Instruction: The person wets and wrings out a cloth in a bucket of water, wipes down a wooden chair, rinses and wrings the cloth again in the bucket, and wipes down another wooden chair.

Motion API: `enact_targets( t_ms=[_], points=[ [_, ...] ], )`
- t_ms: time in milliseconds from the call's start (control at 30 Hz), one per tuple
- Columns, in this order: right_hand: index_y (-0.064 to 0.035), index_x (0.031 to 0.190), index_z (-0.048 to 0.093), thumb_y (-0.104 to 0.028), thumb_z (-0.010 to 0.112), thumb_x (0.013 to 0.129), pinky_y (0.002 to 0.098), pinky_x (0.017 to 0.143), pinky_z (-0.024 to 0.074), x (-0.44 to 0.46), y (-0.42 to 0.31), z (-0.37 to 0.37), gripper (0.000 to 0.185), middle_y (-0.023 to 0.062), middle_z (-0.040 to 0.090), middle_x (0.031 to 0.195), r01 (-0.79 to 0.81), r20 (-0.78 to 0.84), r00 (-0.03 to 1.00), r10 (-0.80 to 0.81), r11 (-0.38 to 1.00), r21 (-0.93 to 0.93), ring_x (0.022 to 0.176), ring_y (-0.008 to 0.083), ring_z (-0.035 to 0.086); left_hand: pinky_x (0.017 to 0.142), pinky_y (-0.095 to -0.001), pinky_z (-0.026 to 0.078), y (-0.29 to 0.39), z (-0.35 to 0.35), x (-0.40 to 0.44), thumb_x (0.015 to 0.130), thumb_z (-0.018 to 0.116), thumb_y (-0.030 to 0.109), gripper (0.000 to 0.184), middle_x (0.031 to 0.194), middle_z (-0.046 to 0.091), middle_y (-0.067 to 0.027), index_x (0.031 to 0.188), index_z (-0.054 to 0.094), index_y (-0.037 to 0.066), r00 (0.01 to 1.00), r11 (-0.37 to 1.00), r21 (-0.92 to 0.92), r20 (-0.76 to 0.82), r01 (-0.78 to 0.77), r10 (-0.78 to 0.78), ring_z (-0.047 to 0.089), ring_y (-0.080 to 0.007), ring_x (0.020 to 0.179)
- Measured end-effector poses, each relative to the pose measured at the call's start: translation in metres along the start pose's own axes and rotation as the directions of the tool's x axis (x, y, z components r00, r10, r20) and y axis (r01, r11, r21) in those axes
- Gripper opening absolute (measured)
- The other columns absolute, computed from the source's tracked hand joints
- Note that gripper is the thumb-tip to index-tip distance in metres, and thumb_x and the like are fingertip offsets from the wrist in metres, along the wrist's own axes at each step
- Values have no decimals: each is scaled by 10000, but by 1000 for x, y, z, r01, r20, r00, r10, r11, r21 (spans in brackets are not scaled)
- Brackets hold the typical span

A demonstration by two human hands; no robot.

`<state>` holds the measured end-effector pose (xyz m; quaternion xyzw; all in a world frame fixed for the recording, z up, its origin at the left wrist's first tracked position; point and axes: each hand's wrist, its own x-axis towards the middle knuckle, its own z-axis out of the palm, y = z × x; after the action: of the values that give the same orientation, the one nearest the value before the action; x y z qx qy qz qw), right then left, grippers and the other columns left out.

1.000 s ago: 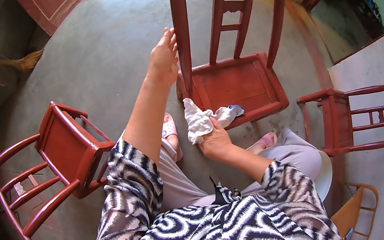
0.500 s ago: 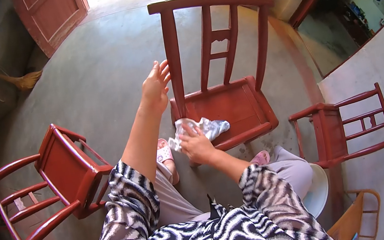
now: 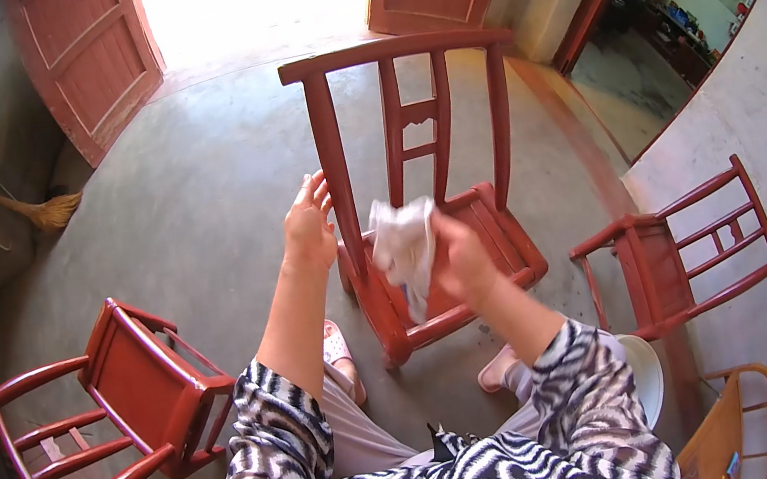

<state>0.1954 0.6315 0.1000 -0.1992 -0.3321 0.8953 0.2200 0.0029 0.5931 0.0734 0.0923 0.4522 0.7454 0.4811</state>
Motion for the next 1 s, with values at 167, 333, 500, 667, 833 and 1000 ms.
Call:
enact_targets(
  t_ms=[167,333,500,667,833,1000],
  points=[
    [-6,1054,541,-289,429,915,308,845,403,61,-79,80,335,55,560,1015,511,244,859,-451,791,-336,959,146,513,922,-341,248,-3,2,5,929,363,359,360,1073,528,-9,1102,526,88,998,994,-91,-21,-58,56,434,-140,980],
    [-82,1050,557,-215,507,852,353,913,368,159,-74,100,243,153,479,1169,518,569,546,-615,-286,-806,1112,299,423,918,-293,333,-4,2,7,940,294,430,494,1014,547,-73,1068,521,10,997,983,-169,-57,-69,60,449,-158,960],
    [-37,1006,530,-146,515,846,412,1020,263,184,-32,76,194,183,248,1387,367,687,342,-641,-582,-725,1278,408,202,944,-317,314,1,3,0,937,213,476,584,1037,554,-93,1106,503,-2,998,987,-151,-47,-53,46,447,-189,978],
    [-54,1063,508,-68,490,819,432,923,367,155,18,30,245,226,222,1371,524,567,544,-619,-277,-805,1189,446,315,1052,-419,62,-2,2,2,914,155,532,628,1173,503,-85,1192,448,51,999,985,-172,-41,-22,15,393,-208,1142],
    [-74,1115,493,-62,485,814,446,865,403,117,83,-10,302,246,295,1289,481,463,643,-610,-149,-864,1074,447,414,986,-360,294,-5,6,-5,907,280,526,626,1244,415,-139,1278,334,24,956,917,-391,-291,-79,-42,410,-240,1137],
    [-99,1147,477,-41,493,796,456,853,407,90,118,-39,356,230,323,1255,426,439,697,-567,-166,-890,1055,444,421,1053,-385,213,-1,10,-14,917,352,414,608,1419,209,-134,1367,216,29,896,956,-124,-397,-267,199,221,-263,1299]
  ],
)
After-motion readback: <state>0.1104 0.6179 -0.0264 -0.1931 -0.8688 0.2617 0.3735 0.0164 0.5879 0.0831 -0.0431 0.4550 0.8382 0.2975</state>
